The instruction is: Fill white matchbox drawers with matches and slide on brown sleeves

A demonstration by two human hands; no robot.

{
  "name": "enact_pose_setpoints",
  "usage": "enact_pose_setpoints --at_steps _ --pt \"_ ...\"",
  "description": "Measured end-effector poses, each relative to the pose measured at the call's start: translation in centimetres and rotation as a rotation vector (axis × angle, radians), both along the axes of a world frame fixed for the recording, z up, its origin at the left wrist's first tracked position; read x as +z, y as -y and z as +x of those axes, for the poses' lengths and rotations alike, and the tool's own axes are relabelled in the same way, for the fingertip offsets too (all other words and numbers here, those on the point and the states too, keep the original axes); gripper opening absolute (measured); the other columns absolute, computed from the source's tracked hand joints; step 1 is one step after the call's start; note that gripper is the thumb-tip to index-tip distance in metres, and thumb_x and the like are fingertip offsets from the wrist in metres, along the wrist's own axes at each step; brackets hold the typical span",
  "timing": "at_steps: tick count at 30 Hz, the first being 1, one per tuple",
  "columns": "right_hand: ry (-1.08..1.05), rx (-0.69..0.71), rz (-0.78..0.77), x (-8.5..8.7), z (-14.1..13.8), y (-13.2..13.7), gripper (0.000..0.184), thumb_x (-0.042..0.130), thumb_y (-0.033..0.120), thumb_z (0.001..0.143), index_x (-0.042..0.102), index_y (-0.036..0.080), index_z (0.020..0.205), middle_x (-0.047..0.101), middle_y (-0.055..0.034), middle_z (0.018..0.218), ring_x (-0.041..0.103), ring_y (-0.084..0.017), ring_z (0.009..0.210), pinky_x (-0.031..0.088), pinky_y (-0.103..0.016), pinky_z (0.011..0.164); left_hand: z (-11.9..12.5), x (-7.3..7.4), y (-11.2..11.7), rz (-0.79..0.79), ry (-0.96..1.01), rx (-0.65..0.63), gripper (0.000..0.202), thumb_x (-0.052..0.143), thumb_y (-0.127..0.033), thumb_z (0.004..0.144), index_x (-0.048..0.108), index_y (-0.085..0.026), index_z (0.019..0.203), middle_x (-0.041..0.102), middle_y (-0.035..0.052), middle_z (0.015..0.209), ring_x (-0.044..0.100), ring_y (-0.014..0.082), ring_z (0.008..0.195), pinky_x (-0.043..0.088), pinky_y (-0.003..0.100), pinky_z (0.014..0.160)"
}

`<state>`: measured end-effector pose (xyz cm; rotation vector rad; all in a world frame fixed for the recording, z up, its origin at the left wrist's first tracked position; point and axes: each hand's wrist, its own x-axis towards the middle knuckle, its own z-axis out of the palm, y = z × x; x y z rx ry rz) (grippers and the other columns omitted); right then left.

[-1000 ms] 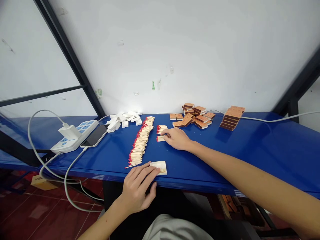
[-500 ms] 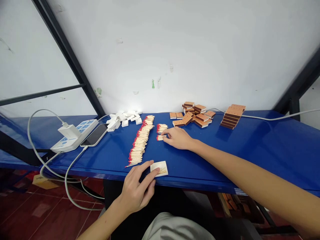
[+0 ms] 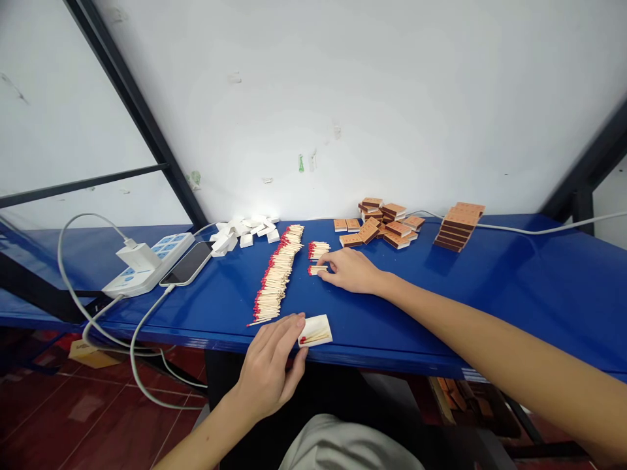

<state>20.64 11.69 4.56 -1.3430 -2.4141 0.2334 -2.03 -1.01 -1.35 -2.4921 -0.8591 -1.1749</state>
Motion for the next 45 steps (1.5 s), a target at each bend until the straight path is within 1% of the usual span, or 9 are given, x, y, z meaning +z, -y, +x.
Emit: enact_pose_setpoints --at_steps 6,11,16,18,25,29,34,39,45 --pt "0.018 0.015 -0.006 0.1 -0.1 0.3 0.024 0.057 0.038 0.092 0.074 0.024 0.1 0.062 0.001 0.066 0.052 -0.012 0.059 0.029 -0.025 0.057 -0.2 -0.8 -0.3 0.068 0.072 -0.035 0.048 0.055 -0.01 0.091 0.045 -0.014 0.138 0.066 0.0187 0.123 0.064 0.0248 0.113 0.054 0.037 0.084" --pt "0.042 0.02 0.006 0.2 -0.1 0.5 0.024 0.056 0.037 0.093 0.074 0.023 0.1 0.062 0.0008 0.066 0.052 -0.013 0.06 0.03 -0.025 0.058 -0.1 -0.7 -0.4 0.079 0.057 -0.044 0.045 0.056 -0.009 0.088 0.049 -0.013 0.133 0.067 0.0185 0.119 0.065 0.0241 0.11 0.054 0.037 0.084" --pt "0.075 -0.007 0.046 0.2 -0.1 0.7 0.032 0.056 0.038 0.092 0.069 0.023 0.117 0.066 -0.0007 0.071 0.056 -0.015 0.064 0.032 -0.026 0.06 0.0 -0.3 -0.4 0.06 0.031 -0.054 0.048 0.055 -0.012 0.088 0.047 -0.016 0.135 0.069 0.0152 0.117 0.067 0.0238 0.107 0.054 0.037 0.083" --pt "0.094 -0.015 0.047 0.2 -0.1 0.7 0.035 0.055 0.04 0.093 0.069 0.023 0.121 0.068 -0.002 0.074 0.059 -0.016 0.066 0.033 -0.026 0.061 0.0 -0.3 -0.4 0.058 0.032 -0.058 0.048 0.054 -0.013 0.088 0.046 -0.016 0.135 0.07 0.0145 0.117 0.067 0.0237 0.107 0.054 0.037 0.084" --pt "0.149 0.069 0.012 0.5 0.0 0.7 0.034 0.045 0.04 0.1 0.075 0.029 0.112 0.075 -0.0047 0.085 0.066 -0.02 0.077 0.038 -0.027 0.064 -0.1 -0.3 -0.4 0.051 -0.003 -0.041 0.043 0.054 -0.014 0.089 0.049 -0.016 0.132 0.069 0.0142 0.12 0.067 0.0239 0.109 0.053 0.037 0.085" --pt "0.239 0.048 0.036 0.7 -0.1 1.0 0.037 0.043 0.043 0.101 0.075 0.028 0.109 0.076 -0.0076 0.091 0.068 -0.023 0.084 0.041 -0.028 0.068 0.0 -0.1 -0.4 0.051 -0.007 -0.034 0.041 0.054 -0.015 0.09 0.051 -0.015 0.131 0.07 0.0137 0.118 0.067 0.0237 0.107 0.053 0.037 0.084" --pt "0.304 0.007 0.066 0.8 -0.5 1.7 0.04 0.041 0.044 0.102 0.076 0.025 0.106 0.076 -0.0108 0.09 0.069 -0.023 0.084 0.042 -0.029 0.068 0.0 -0.1 -0.3 0.051 -0.019 -0.022 0.039 0.054 -0.016 0.09 0.053 -0.015 0.129 0.07 0.0135 0.117 0.067 0.0238 0.106 0.052 0.037 0.084" --pt "0.396 0.017 0.108 0.9 -0.7 1.9 0.04 0.038 0.039 0.103 0.075 0.023 0.106 0.076 -0.0127 0.093 0.07 -0.025 0.083 0.041 -0.03 0.066 -0.1 0.0 -0.3 0.063 -0.031 -0.037 0.037 0.05 -0.017 0.091 0.054 -0.014 0.128 0.07 0.0137 0.116 0.067 0.0241 0.105 0.051 0.036 0.083" --pt "0.474 0.008 0.143 1.0 -0.7 2.1 0.041 0.034 0.039 0.105 0.069 0.02 0.105 0.074 -0.0115 0.087 0.069 -0.024 0.075 0.033 -0.029 0.059 -0.1 0.0 -0.3 0.062 -0.03 -0.04 0.037 0.05 -0.017 0.092 0.053 -0.014 0.128 0.069 0.0136 0.117 0.066 0.0245 0.107 0.051 0.037 0.084"
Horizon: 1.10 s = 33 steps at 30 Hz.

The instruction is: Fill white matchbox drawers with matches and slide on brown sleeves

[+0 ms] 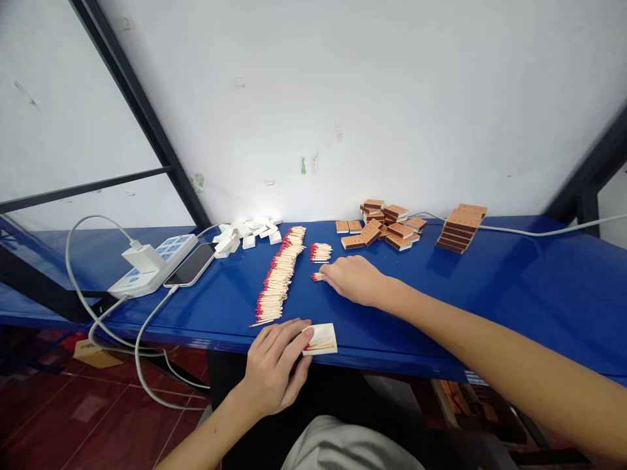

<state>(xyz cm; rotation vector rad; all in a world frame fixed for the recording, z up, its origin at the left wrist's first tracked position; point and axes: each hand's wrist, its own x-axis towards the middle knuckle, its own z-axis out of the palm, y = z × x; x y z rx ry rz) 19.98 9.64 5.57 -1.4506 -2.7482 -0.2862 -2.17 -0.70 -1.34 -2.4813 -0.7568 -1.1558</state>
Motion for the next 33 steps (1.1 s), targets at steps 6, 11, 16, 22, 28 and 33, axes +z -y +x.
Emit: enact_pose_setpoints --at_steps 6,11,16,22,28,33 --pt "0.033 0.041 0.001 0.3 0.1 0.1 0.032 0.035 0.031 0.105 0.064 0.017 0.106 0.073 -0.0102 0.085 0.068 -0.022 0.075 0.031 -0.03 0.065 0.0 -0.1 -0.1 -0.013 0.001 -0.008 0.037 0.047 -0.016 0.092 0.054 -0.013 0.128 0.069 0.0132 0.118 0.065 0.0245 0.108 0.05 0.037 0.084" --pt "-0.027 0.082 -0.057 0.3 0.3 0.0 0.026 0.036 0.024 0.104 0.061 0.015 0.105 0.071 -0.0084 0.085 0.064 -0.021 0.075 0.034 -0.032 0.075 0.0 -0.2 -0.1 -0.02 -0.001 -0.014 0.037 0.049 -0.015 0.091 0.054 -0.012 0.128 0.069 0.0136 0.119 0.064 0.0252 0.109 0.049 0.037 0.085" --pt "-0.174 0.105 -0.11 0.0 0.5 -0.1 0.026 0.038 0.028 0.104 0.06 0.015 0.103 0.065 -0.0107 0.101 0.062 -0.02 0.082 0.039 -0.029 0.072 0.0 -0.2 0.0 -0.018 -0.006 -0.017 0.037 0.048 -0.015 0.091 0.054 -0.012 0.128 0.068 0.0139 0.12 0.063 0.0256 0.109 0.048 0.038 0.085" --pt "-0.264 0.196 -0.077 -0.3 0.8 -0.7 0.024 0.045 0.025 0.101 0.066 0.014 0.101 0.064 -0.0117 0.103 0.059 -0.023 0.097 0.043 -0.033 0.085 0.0 -0.1 0.0 -0.024 -0.016 -0.015 0.038 0.047 -0.015 0.091 0.054 -0.012 0.128 0.068 0.0139 0.12 0.063 0.0256 0.109 0.048 0.038 0.085" --pt "-0.272 0.167 -0.086 0.1 0.7 -1.0 0.018 0.054 0.023 0.096 0.072 0.017 0.097 0.071 -0.0087 0.097 0.062 -0.022 0.092 0.042 -0.033 0.082 -0.1 -0.1 -0.1 -0.02 -0.01 -0.024 0.038 0.048 -0.014 0.09 0.054 -0.012 0.127 0.068 0.0137 0.12 0.063 0.026 0.11 0.047 0.038 0.085" --pt "-0.28 0.148 -0.122 0.4 0.7 -0.8 0.023 0.052 0.027 0.098 0.073 0.019 0.103 0.071 -0.0079 0.097 0.064 -0.021 0.089 0.041 -0.03 0.075 -0.1 -0.2 -0.1 -0.014 -0.01 -0.03 0.039 0.048 -0.014 0.089 0.054 -0.013 0.128 0.067 0.0136 0.121 0.062 0.0261 0.11 0.047 0.038 0.086"
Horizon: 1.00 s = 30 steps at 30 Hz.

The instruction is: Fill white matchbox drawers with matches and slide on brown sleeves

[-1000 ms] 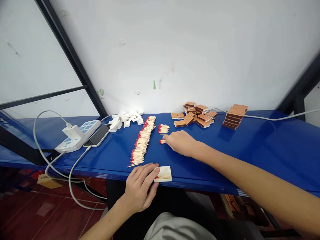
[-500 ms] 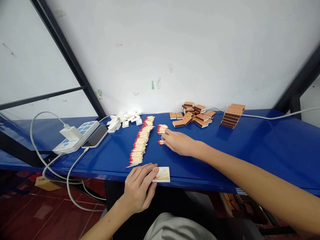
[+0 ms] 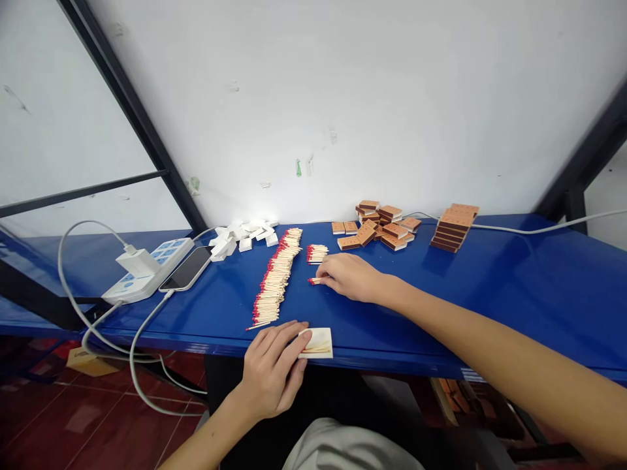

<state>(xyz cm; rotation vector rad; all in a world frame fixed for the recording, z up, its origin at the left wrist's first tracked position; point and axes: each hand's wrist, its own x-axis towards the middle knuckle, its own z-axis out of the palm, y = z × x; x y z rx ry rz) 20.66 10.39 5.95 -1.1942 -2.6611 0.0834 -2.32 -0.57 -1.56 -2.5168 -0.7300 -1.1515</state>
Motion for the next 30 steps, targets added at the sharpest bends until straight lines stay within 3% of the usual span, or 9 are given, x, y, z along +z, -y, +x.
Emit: enact_pose_setpoints --at_steps 5,14,23,30 --pt "0.02 -0.001 -0.006 -0.1 0.0 0.1 0.032 0.046 0.034 0.101 0.074 0.02 0.108 0.068 -0.0082 0.095 0.062 -0.021 0.087 0.041 -0.029 0.072 0.0 -0.1 0.0 0.002 -0.006 0.01 0.039 0.047 -0.014 0.09 0.055 -0.013 0.128 0.067 0.0137 0.122 0.062 0.0263 0.111 0.047 0.039 0.086" --pt "0.124 0.014 0.125 -0.1 -0.2 0.3 0.026 0.049 0.021 0.098 0.074 0.019 0.101 0.072 -0.0085 0.098 0.064 -0.023 0.092 0.04 -0.032 0.078 0.1 0.3 0.1 0.02 -0.002 0.021 0.038 0.047 -0.015 0.09 0.055 -0.014 0.128 0.068 0.0129 0.119 0.064 0.0245 0.109 0.048 0.037 0.086" --pt "0.215 -0.027 0.176 -0.4 -0.4 0.8 0.03 0.044 0.02 0.1 0.073 0.018 0.107 0.069 -0.0114 0.103 0.064 -0.022 0.093 0.037 -0.031 0.073 0.0 0.0 0.0 0.013 -0.01 0.021 0.039 0.048 -0.014 0.09 0.055 -0.015 0.128 0.067 0.0129 0.121 0.063 0.0242 0.111 0.049 0.036 0.087" --pt "0.247 -0.064 0.194 0.1 -0.7 1.3 0.027 0.046 0.018 0.099 0.074 0.017 0.099 0.07 -0.011 0.1 0.063 -0.022 0.09 0.034 -0.032 0.074 0.0 0.0 0.0 0.017 -0.015 0.022 0.038 0.047 -0.013 0.09 0.056 -0.014 0.126 0.068 0.013 0.121 0.063 0.0249 0.109 0.049 0.037 0.086"
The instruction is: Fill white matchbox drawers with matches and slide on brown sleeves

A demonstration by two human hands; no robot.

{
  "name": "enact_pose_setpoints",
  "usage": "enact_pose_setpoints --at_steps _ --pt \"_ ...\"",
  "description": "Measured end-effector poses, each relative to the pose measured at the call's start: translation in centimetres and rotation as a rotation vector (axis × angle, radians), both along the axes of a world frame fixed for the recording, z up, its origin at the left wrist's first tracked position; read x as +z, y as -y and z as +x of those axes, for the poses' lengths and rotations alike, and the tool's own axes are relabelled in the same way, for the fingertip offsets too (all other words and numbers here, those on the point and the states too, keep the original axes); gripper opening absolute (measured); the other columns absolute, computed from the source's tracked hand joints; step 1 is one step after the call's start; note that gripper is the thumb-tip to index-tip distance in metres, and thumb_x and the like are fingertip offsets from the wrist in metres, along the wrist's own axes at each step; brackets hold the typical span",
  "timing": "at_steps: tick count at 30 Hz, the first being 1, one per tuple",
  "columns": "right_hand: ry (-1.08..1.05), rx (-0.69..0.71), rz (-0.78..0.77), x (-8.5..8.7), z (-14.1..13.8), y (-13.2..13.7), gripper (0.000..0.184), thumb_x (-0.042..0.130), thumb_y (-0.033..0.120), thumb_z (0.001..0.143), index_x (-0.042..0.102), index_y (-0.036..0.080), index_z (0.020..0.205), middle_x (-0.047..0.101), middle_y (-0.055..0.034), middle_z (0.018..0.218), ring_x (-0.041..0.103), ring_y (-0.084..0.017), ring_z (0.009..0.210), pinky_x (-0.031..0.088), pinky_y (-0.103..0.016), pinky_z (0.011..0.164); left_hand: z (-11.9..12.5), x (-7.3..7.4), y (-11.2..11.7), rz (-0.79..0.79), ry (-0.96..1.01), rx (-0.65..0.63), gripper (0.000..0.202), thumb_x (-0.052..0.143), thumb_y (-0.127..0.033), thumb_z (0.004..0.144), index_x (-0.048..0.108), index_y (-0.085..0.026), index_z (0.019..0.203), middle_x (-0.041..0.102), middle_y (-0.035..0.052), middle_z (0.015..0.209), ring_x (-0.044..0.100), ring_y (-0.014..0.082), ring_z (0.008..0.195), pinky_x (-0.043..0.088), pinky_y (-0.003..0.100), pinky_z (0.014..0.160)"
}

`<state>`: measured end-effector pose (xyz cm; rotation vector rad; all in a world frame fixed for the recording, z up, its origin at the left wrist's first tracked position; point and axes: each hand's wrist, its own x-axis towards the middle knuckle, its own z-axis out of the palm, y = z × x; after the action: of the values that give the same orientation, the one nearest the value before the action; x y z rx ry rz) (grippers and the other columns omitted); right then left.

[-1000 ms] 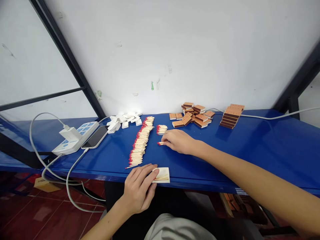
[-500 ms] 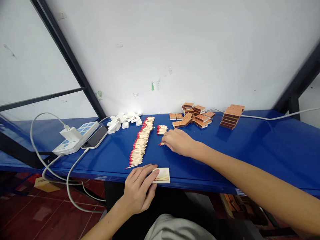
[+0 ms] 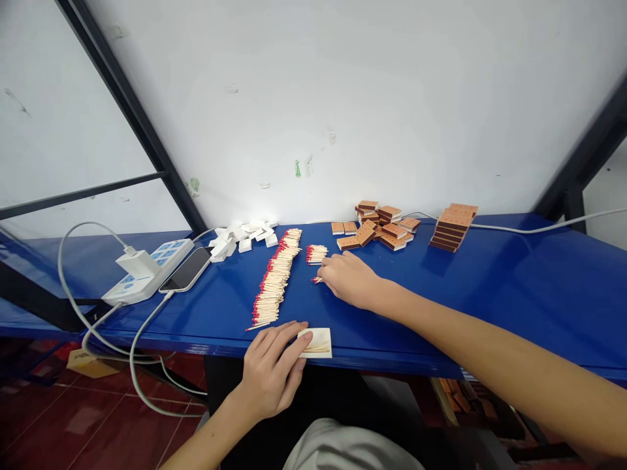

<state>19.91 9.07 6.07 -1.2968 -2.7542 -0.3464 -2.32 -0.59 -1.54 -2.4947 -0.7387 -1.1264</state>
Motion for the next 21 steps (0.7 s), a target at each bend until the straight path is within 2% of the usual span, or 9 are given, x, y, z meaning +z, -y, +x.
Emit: enact_pose_setpoints --at_steps 9,14,21 --pt "-0.013 0.007 0.0 0.02 0.02 -0.08 0.021 0.051 0.017 0.096 0.072 0.016 0.097 0.07 -0.0112 0.097 0.064 -0.023 0.089 0.035 -0.033 0.074 0.09 0.01 0.0 -0.002 -0.007 0.015 0.038 0.047 -0.015 0.091 0.057 -0.017 0.127 0.068 0.0118 0.121 0.064 0.0238 0.11 0.049 0.036 0.086" --pt "-0.055 -0.012 -0.056 -0.09 0.14 -0.22 0.019 0.051 0.019 0.096 0.07 0.014 0.097 0.069 -0.0115 0.098 0.064 -0.023 0.089 0.038 -0.031 0.073 0.16 0.13 0.21 -0.024 0.0 0.034 0.038 0.048 -0.015 0.092 0.055 -0.016 0.129 0.067 0.0126 0.123 0.064 0.0238 0.109 0.048 0.036 0.084" --pt "-0.16 0.026 -0.153 -0.46 0.61 -0.82 0.028 0.047 0.021 0.099 0.072 0.015 0.108 0.068 -0.0112 0.101 0.064 -0.022 0.092 0.044 -0.031 0.079 0.24 0.36 0.34 -0.064 0.02 0.009 0.037 0.052 -0.015 0.091 0.054 -0.016 0.128 0.067 0.0129 0.123 0.063 0.0244 0.109 0.048 0.037 0.085"
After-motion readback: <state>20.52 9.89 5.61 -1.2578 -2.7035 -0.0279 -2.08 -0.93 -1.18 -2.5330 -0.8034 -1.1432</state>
